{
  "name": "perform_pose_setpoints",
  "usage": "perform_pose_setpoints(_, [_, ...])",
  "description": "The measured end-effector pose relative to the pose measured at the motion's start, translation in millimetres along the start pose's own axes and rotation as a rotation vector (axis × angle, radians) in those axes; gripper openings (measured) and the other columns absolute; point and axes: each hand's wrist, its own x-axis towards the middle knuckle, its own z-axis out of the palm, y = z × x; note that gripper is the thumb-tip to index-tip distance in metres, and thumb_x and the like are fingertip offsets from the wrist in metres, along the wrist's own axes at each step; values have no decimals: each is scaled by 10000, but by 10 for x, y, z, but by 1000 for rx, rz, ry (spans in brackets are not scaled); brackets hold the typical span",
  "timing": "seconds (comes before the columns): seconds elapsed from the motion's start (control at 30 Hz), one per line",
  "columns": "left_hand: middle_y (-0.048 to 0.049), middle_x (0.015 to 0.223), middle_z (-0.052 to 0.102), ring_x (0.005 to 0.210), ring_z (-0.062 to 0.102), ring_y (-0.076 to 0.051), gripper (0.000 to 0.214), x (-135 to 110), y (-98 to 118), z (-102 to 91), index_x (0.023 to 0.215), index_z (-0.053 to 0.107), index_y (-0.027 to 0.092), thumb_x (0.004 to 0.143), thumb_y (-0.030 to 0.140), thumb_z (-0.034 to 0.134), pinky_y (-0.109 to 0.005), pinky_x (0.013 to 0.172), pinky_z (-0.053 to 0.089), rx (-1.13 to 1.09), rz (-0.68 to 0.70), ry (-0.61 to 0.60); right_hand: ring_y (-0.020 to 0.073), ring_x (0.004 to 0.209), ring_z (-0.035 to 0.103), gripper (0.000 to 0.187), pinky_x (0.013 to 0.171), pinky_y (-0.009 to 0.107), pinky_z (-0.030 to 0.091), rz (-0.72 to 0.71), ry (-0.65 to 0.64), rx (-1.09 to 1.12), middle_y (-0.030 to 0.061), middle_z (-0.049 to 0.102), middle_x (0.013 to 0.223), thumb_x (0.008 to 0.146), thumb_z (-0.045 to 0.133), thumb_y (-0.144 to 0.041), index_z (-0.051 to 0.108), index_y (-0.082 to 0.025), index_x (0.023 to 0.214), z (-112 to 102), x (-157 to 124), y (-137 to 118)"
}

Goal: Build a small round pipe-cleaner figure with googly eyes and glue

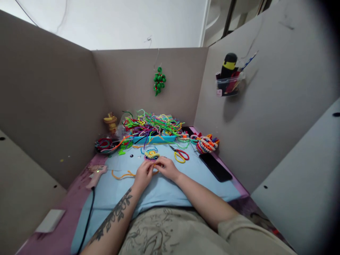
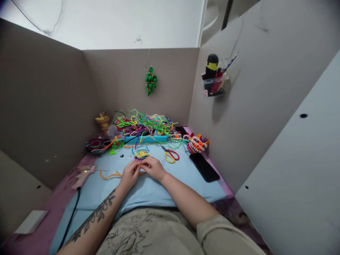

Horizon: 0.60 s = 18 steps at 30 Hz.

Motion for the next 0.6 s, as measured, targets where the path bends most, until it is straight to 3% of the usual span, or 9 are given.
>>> perform_pose_setpoints(0.2, [-65, 842, 602, 813, 562, -167, 223, -1, -5, 12, 881, 601, 168, 873, 255, 396, -303, 741, 459, -8, -34, -17, 142, 718, 551, 92, 682, 266, 460, 18, -10, -11, 30, 614, 776, 796, 555, -196, 627, -189, 854, -4, -1, -5])
perform_pose_setpoints(0.4, [-34, 781, 632, 710, 593, -150, 230, -37, -27, 38, 989, 553, 185, 882, 236, 356, -270, 670, 466, -61, -131, -120, 145, 720, 548, 92, 686, 269, 454, 19, 12, -13, 31, 612, 771, 803, 558, -207, 631, -191, 856, -17, 6, -7])
perform_pose_setpoints(0.6, [-43, 922, 648, 829, 599, -162, 199, -48, -88, 35, 964, 566, 199, 859, 215, 397, -283, 758, 456, 37, -122, -40, 155, 783, 552, 126, 732, 287, 452, -45, -66, -17, 39, 612, 822, 795, 575, -199, 631, -194, 909, -35, 16, 49])
